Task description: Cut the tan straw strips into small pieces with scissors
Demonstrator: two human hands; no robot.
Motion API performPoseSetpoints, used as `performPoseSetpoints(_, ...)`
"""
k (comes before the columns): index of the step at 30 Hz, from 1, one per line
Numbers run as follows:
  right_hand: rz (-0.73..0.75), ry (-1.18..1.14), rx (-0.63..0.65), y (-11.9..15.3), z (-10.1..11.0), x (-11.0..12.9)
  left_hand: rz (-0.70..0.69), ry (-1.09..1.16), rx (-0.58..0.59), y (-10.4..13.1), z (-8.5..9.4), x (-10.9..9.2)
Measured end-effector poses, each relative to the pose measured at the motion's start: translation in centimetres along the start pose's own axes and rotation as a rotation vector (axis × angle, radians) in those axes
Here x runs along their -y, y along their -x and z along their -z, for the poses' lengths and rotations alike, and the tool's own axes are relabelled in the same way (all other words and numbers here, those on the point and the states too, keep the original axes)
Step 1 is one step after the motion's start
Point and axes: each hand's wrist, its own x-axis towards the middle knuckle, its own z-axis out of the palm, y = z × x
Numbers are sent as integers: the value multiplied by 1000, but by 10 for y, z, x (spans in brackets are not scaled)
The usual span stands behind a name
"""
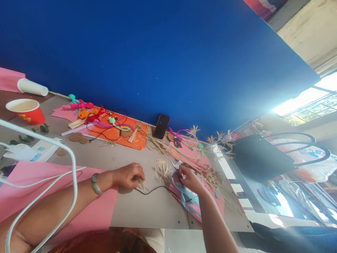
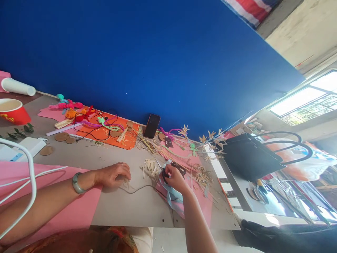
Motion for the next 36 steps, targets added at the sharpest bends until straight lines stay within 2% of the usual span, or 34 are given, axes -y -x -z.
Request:
performPoseSetpoints(3, -40, -51, 0, 9, -7, -2, 2, -4, -1, 0, 0, 0)
performPoseSetpoints(8, -145, -24, -169, 15, -10, -8, -7, -11, -3, -1, 1, -2)
performPoseSetpoints(13, -133, -114, -124, 10, -18, 1, -19, -27, -7, -1, 1, -2)
performPoseSetpoints(20, -107, -126, -110, -13, -39, 22, -23, -30, -10, 0, 0, -2)
performPoseSetpoints(25, -71, -172, -120, -19, -33, 31, -19, -39, 0, 1, 1, -4)
performPoseSetpoints(28, -93, -216, -143, -13, -25, 25, -25, -32, -1, 2, 1, -5)
performPoseSetpoints(33, -122, -235, -77, 3, -26, 14, -21, -7, 0, 3, -1, -3)
performPoseSetpoints(36, -149, -179, -123, 8, -28, 12, -12, -14, 9, 4, -2, 0)
